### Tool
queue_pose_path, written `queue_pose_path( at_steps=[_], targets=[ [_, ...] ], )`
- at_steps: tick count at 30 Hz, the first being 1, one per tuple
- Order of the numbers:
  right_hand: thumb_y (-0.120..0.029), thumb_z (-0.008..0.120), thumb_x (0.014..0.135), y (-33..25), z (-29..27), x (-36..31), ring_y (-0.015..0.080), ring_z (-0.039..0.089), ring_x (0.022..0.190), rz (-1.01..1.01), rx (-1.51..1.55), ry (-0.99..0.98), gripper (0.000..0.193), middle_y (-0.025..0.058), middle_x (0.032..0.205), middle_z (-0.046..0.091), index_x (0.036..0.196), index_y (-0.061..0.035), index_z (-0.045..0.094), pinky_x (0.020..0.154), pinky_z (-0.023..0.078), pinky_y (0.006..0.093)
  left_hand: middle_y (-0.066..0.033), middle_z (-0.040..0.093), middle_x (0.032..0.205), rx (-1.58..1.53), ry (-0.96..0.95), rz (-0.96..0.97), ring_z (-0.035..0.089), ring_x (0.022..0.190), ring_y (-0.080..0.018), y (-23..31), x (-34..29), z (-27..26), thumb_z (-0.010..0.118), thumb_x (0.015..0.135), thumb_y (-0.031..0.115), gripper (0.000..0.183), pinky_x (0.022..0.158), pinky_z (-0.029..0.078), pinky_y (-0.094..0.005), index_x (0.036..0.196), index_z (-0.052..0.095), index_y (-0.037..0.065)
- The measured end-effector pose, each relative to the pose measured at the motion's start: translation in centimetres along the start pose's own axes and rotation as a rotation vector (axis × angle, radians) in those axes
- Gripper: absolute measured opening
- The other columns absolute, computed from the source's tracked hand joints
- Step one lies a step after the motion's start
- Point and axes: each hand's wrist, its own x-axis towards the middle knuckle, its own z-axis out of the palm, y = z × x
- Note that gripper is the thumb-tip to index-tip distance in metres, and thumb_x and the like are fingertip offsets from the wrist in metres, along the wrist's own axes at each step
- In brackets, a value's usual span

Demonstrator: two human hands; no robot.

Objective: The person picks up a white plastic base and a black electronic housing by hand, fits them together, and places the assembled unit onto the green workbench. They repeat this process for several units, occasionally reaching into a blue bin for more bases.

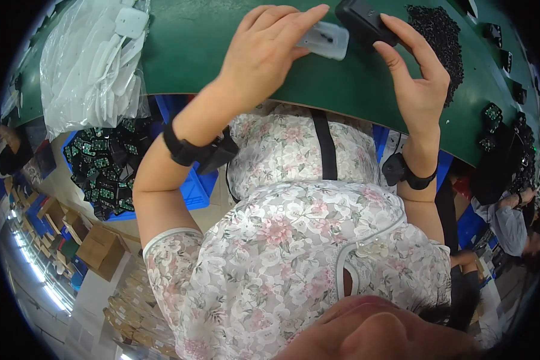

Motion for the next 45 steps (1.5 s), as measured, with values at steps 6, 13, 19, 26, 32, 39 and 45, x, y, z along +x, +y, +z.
queue_pose_path(
  at_steps=[6, 13, 19, 26, 32, 39, 45],
  targets=[
    [0.007, 0.065, 0.08, -0.6, 0.1, 1.5, 0.021, 0.063, 0.106, -0.139, -0.016, -0.208, 0.037, 0.0097, 0.116, 0.066, 0.115, -0.0045, 0.067, 0.091, 0.049, 0.0285, -0.016, 0.057, 0.124, -0.324, 0.335, -0.073, 0.053, 0.115, -0.0337, 0.5, -0.7, 0.4, 0.062, 0.077, -0.003, 0.058, 0.1, 0.038, -0.0397, 0.134, 0.048, 0.001],
    [0.001, 0.067, 0.086, 4.8, 6.3, 5.3, 0.0097, 0.061, 0.093, -0.837, 0.71, 0.075, 0.03, 0.0049, 0.105, 0.065, 0.115, 0.0048, 0.061, 0.08, 0.049, 0.0262, -0.0135, 0.053, 0.137, -0.213, 0.004, -0.207, 0.047, 0.129, -0.0313, 1.2, -1.3, -2.0, 0.045, 0.084, -0.007, 0.048, 0.106, 0.033, -0.041, 0.129, 0.055, 0.004],
    [0.017, 0.055, 0.077, 0.5, 1.1, 5.1, 0.0232, 0.062, 0.107, -0.248, 0.033, -0.581, 0.045, 0.0096, 0.12, 0.063, 0.115, -0.0054, 0.066, 0.083, 0.056, 0.0297, -0.0109, 0.052, 0.139, -0.14, -0.027, -0.2, 0.047, 0.13, -0.0281, 0.5, -2.0, -1.0, 0.046, 0.085, -0.003, 0.048, 0.108, 0.032, -0.0416, 0.131, 0.055, 0.006],
    [0.02, 0.054, 0.074, -0.2, 1.1, 4.6, 0.0259, 0.062, 0.106, -0.317, -0.021, -0.567, 0.05, 0.0094, 0.121, 0.061, 0.115, -0.0064, 0.066, 0.08, 0.057, 0.03, -0.0045, 0.057, 0.134, 0.162, -0.015, -0.065, 0.052, 0.126, -0.0184, 0.5, -3.5, -0.1, 0.046, 0.083, -0.006, 0.049, 0.103, 0.039, -0.0374, 0.129, 0.058, 0.008],
    [0.019, 0.055, 0.073, 0.2, 1.2, 4.3, 0.0263, 0.061, 0.105, -0.427, -0.156, -0.466, 0.05, 0.0097, 0.12, 0.061, 0.114, -0.0066, 0.066, 0.08, 0.057, 0.0307, -0.008, 0.056, 0.134, 0.248, -0.006, -0.045, 0.054, 0.123, -0.0215, 1.9, -2.9, 0.0, 0.064, 0.079, 0.007, 0.05, 0.101, 0.041, -0.039, 0.129, 0.056, 0.004],
    [-0.004, 0.066, 0.083, 2.1, 1.6, 6.0, 0.0196, 0.062, 0.101, -0.045, 0.165, -0.475, 0.035, 0.0074, 0.115, 0.064, 0.117, -0.0085, 0.065, 0.088, 0.051, 0.0296, -0.0136, 0.064, 0.102, 0.418, 0.215, -0.016, 0.061, 0.09, -0.0279, 0.9, -0.3, 2.0, 0.069, 0.078, 0.017, 0.04, 0.083, 0.047, -0.0405, 0.111, 0.059, -0.003],
    [-0.011, 0.069, 0.086, 2.4, -1.9, 4.7, 0.0142, 0.057, 0.104, 0.067, 0.464, -0.381, 0.047, 0.0061, 0.119, 0.058, 0.131, -0.0081, 0.055, 0.088, 0.05, 0.0274, -0.0149, 0.062, 0.085, -0.28, 0.096, -0.293, 0.06, 0.074, -0.0277, 1.1, 2.5, 0.9, 0.062, 0.091, 0.017, 0.026, 0.067, 0.049, -0.0349, 0.111, 0.061, 0.001]
  ],
)
